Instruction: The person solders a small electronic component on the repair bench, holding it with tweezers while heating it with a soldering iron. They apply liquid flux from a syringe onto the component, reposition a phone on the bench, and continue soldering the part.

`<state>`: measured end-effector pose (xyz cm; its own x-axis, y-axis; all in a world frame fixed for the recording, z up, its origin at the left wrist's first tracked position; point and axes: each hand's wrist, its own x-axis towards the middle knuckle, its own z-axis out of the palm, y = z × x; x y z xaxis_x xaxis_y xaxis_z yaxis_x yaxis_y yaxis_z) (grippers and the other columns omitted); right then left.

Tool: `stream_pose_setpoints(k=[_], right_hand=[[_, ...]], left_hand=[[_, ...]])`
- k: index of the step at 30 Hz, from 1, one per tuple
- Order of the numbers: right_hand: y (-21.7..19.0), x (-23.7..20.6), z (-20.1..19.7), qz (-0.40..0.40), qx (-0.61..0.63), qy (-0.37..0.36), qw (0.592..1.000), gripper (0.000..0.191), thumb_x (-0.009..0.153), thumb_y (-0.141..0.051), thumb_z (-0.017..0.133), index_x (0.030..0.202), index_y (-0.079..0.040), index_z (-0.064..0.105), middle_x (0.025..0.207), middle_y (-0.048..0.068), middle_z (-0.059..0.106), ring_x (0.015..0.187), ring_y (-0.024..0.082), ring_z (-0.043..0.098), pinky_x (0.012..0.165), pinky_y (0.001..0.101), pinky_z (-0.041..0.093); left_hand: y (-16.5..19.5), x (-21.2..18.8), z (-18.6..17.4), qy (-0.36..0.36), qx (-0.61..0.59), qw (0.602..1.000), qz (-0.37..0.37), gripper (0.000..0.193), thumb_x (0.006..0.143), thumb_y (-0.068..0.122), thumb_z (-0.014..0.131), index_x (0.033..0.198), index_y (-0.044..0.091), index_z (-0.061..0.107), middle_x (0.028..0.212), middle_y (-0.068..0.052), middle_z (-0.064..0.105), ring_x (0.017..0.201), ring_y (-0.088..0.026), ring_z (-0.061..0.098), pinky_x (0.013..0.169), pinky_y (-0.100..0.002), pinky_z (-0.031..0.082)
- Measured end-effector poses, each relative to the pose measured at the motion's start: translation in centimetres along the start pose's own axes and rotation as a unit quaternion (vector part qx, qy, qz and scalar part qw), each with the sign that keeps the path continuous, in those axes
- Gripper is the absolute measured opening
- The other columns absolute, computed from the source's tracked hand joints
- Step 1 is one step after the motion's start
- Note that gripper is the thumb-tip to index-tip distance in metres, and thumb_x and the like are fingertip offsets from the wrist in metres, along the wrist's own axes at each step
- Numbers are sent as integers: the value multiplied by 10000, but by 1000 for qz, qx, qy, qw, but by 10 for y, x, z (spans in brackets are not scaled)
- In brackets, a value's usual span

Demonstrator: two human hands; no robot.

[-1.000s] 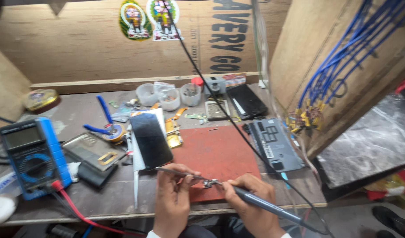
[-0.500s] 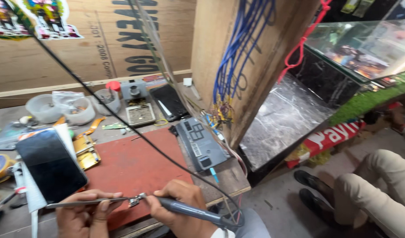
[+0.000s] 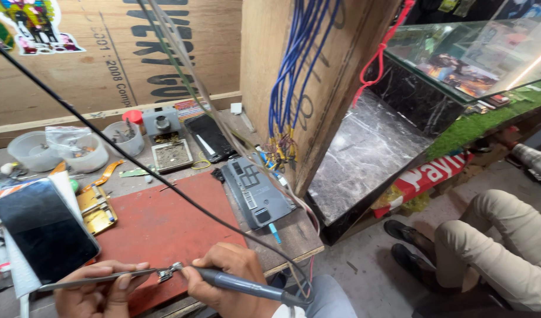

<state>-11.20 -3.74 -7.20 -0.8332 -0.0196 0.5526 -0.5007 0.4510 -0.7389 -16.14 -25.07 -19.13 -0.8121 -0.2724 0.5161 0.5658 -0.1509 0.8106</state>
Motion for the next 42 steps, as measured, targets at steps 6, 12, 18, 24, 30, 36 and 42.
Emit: stream_pose_setpoints(k=[6,12,18,24,30,36,42], right_hand=[[-7,8,7,13,-16,-3,1000,186,803,-170,827,770,-30,710,699,99,683,595,236,695,538,336,523],[-11,13,13,-3,-33,5,999,156,772,-159,806,768,-25,726,665,91,685,569,202,685,519,321,508],[-9,8,9,40,-31,18,999,171,751,-158,801,715,-18,709,618,90,676,509,176,668,491,309,495],[-15,-5,5,36,-31,18,999,171,756,-148,792,705,-18,695,608,85,668,492,173,662,484,310,491],[-19,-9,7,22,-44,18,999,173,756,-139,803,708,-20,688,607,80,664,495,174,664,481,308,491],[-21,-8,7,21,-40,20,999,171,753,-143,799,707,-18,693,604,80,666,488,177,663,480,307,491],[-20,-7,7,45,-30,15,998,162,754,-156,799,717,-23,715,595,78,678,481,175,670,476,306,495]], left_hand=[[43,8,13,-37,60,997,-19,275,975,-84,531,1196,31,415,1042,-172,611,984,-231,727,877,-363,658],[83,13,24,-38,20,996,-75,223,993,-47,517,1188,33,444,1044,-114,601,1005,-197,722,881,-356,661],[97,12,33,-45,47,994,-87,177,994,-26,545,1149,23,474,1040,-97,605,994,-187,729,897,-351,657],[108,1,31,-51,58,994,-73,163,1002,-26,542,1143,24,478,1041,-88,601,1010,-183,726,909,-342,652],[111,-2,29,-49,51,994,-78,167,999,-26,546,1141,28,477,1034,-87,608,1014,-181,729,912,-344,649],[113,-1,29,-47,55,993,-89,163,993,-25,552,1129,32,481,1033,-90,612,1009,-182,734,917,-347,653],[114,0,29,-44,68,992,-94,164,989,-17,557,1125,39,485,1014,-88,627,999,-178,741,909,-342,658]])
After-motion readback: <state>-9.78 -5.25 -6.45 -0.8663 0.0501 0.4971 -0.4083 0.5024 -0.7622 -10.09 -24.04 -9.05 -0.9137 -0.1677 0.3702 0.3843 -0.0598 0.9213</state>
